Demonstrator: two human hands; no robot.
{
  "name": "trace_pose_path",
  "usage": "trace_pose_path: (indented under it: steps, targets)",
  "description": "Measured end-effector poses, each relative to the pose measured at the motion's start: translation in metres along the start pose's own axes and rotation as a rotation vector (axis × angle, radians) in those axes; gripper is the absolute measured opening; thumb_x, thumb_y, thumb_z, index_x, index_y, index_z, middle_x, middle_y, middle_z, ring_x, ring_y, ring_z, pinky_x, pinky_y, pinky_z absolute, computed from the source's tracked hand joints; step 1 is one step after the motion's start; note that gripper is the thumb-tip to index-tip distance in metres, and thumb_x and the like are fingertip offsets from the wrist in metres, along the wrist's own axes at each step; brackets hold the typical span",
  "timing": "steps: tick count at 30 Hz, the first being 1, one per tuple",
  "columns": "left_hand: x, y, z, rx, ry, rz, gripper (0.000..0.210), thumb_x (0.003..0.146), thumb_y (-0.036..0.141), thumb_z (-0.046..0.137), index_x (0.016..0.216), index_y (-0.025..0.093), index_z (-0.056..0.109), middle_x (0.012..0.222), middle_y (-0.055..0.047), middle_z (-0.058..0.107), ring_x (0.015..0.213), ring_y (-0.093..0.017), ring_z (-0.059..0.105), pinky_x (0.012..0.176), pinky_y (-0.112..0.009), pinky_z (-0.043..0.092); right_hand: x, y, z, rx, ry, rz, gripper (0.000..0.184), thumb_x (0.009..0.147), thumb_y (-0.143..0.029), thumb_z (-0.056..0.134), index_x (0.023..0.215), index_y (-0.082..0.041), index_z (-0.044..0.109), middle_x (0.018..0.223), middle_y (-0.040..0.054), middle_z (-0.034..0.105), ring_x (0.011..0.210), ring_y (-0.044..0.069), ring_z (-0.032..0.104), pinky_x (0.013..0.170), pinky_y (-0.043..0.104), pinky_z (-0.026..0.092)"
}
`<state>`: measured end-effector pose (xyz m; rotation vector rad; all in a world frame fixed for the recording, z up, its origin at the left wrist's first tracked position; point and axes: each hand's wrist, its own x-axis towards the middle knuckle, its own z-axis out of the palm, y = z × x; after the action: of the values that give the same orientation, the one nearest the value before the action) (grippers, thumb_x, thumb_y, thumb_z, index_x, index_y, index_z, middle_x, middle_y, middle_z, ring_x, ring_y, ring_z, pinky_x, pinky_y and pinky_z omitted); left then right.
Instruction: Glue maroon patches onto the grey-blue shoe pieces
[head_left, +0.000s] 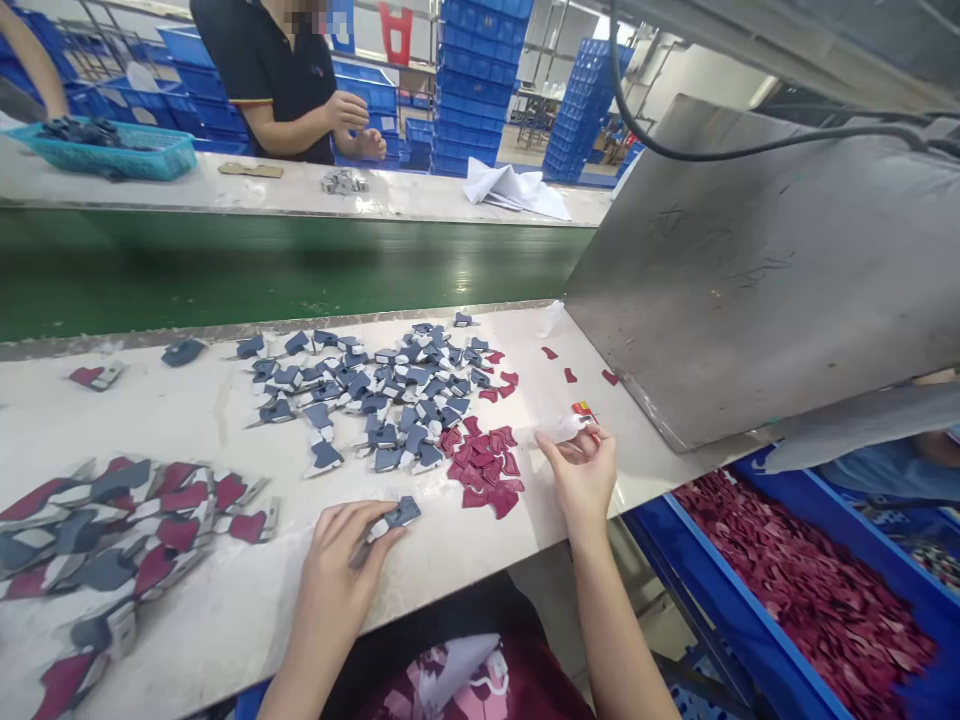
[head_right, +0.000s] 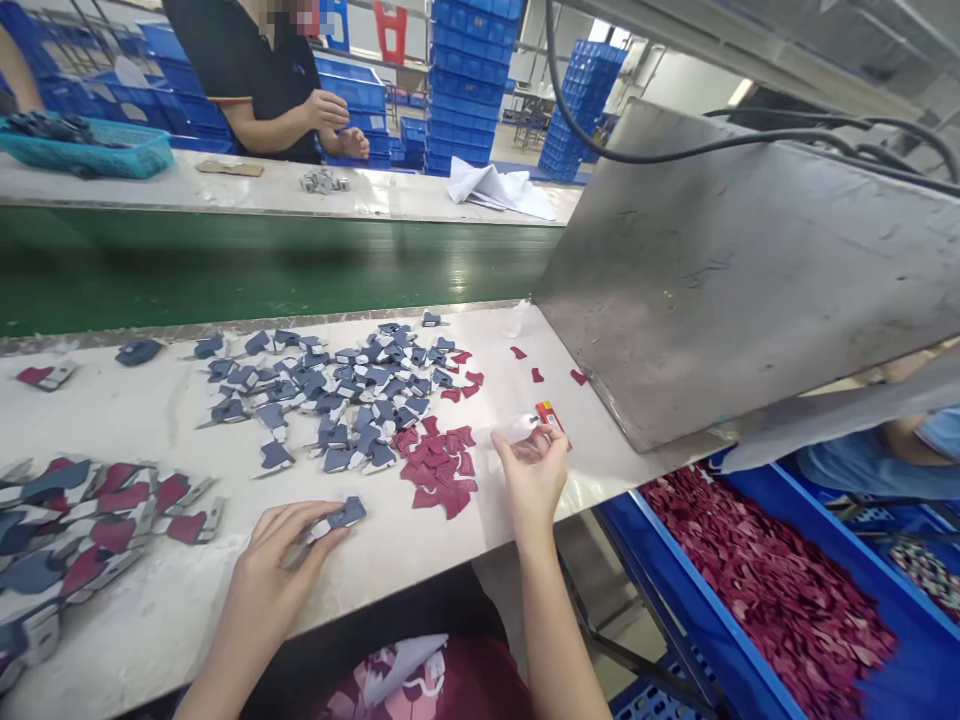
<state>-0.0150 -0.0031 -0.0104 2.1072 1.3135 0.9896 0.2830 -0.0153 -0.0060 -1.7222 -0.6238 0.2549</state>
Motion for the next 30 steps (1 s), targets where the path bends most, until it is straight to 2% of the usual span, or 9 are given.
trace_pose_path:
  steps: [2, 4, 7, 9, 13, 18, 21, 25, 30]
  targets:
    - [0.000, -0.002, 0.000, 0.002, -0.003, -0.009, 0.018, 0.090, 0.038, 0.065, 0.102, 0.026, 0.070, 0.099, -0.003, 0.072, 0.099, -0.024, 0.060, 0.086, -0.035, 0.048, -0.010, -0.006, -0.002, -0.171, 0.130, -0.141, 0.068, 0.063, -0.050, 0.085, 0.114, -0.021, 0.051, 0.113, 0.0118, 0.066, 0.085, 0.021, 0.062, 0.077, 0.037, 0.050]
    - [0.000, -0.002, 0.001, 0.001, -0.003, -0.024, 0.018, 0.089, 0.039, 0.065, 0.101, 0.026, 0.070, 0.099, -0.003, 0.073, 0.099, -0.024, 0.060, 0.086, -0.035, 0.049, -0.025, -0.015, -0.002, -0.289, 0.205, -0.356, 0.054, 0.070, -0.049, 0.081, 0.109, -0.020, 0.060, 0.104, 0.0096, 0.065, 0.086, 0.022, 0.059, 0.079, 0.038, 0.049]
    - [-0.001, -0.001, 0.000, -0.017, -0.002, -0.057, 0.020, 0.088, 0.041, 0.065, 0.099, 0.026, 0.071, 0.098, -0.004, 0.073, 0.100, -0.025, 0.061, 0.087, -0.037, 0.050, -0.045, -0.026, 0.004, -0.332, -0.102, -0.632, 0.028, 0.080, -0.043, 0.075, 0.099, -0.022, 0.071, 0.091, 0.0070, 0.065, 0.089, 0.023, 0.058, 0.081, 0.039, 0.051]
    - [-0.002, 0.001, 0.000, -0.050, 0.000, -0.109, 0.021, 0.088, 0.042, 0.064, 0.099, 0.026, 0.072, 0.100, -0.005, 0.073, 0.099, -0.025, 0.062, 0.086, -0.037, 0.051, -0.051, -0.028, 0.012, -0.358, -0.315, -0.688, 0.025, 0.081, -0.039, 0.076, 0.102, -0.025, 0.074, 0.095, 0.0076, 0.066, 0.093, 0.024, 0.056, 0.083, 0.040, 0.052]
    - [-0.004, 0.008, -0.003, -0.144, 0.030, -0.303, 0.026, 0.085, 0.046, 0.065, 0.098, 0.025, 0.072, 0.102, -0.006, 0.073, 0.096, -0.024, 0.067, 0.081, -0.034, 0.055, -0.050, -0.023, 0.026, -0.375, -0.434, -0.657, 0.014, 0.087, -0.028, 0.069, 0.098, -0.026, 0.078, 0.097, 0.0084, 0.068, 0.092, 0.024, 0.054, 0.082, 0.041, 0.054]
    - [-0.004, 0.016, -0.005, -0.354, 0.076, -0.487, 0.030, 0.079, 0.045, 0.071, 0.098, 0.022, 0.073, 0.102, -0.006, 0.078, 0.099, -0.026, 0.072, 0.082, -0.032, 0.058, -0.042, -0.025, 0.029, -0.226, -0.380, -0.630, 0.018, 0.093, -0.033, 0.060, 0.092, -0.027, 0.077, 0.100, 0.0081, 0.070, 0.098, 0.025, 0.059, 0.085, 0.044, 0.054]
    - [-0.004, 0.024, -0.006, -0.532, 0.096, -0.551, 0.033, 0.075, 0.044, 0.076, 0.098, 0.020, 0.072, 0.097, -0.007, 0.079, 0.093, -0.026, 0.075, 0.079, -0.031, 0.060, -0.045, -0.032, 0.027, -0.130, -0.379, -0.481, 0.024, 0.096, -0.037, 0.053, 0.099, -0.025, 0.073, 0.105, 0.0083, 0.072, 0.093, 0.022, 0.067, 0.082, 0.040, 0.056]
    - [-0.001, 0.034, -0.008, -0.684, 0.087, -0.621, 0.035, 0.074, 0.042, 0.078, 0.099, 0.018, 0.071, 0.092, -0.007, 0.080, 0.084, -0.025, 0.077, 0.071, -0.029, 0.063, -0.057, -0.045, 0.027, -0.053, -0.529, -0.234, 0.029, 0.097, -0.044, 0.049, 0.102, -0.023, 0.068, 0.073, 0.0015, 0.070, 0.056, 0.015, 0.065, 0.055, 0.027, 0.053]
    - [0.003, 0.035, -0.006, -0.754, 0.156, -0.642, 0.038, 0.068, 0.039, 0.083, 0.096, 0.017, 0.073, 0.094, -0.008, 0.080, 0.089, -0.026, 0.077, 0.080, -0.029, 0.063, -0.073, -0.057, 0.034, 0.130, -0.691, -0.142, 0.022, 0.086, -0.043, 0.068, 0.089, -0.022, 0.075, 0.081, 0.0037, 0.070, 0.072, 0.016, 0.067, 0.060, 0.025, 0.054]
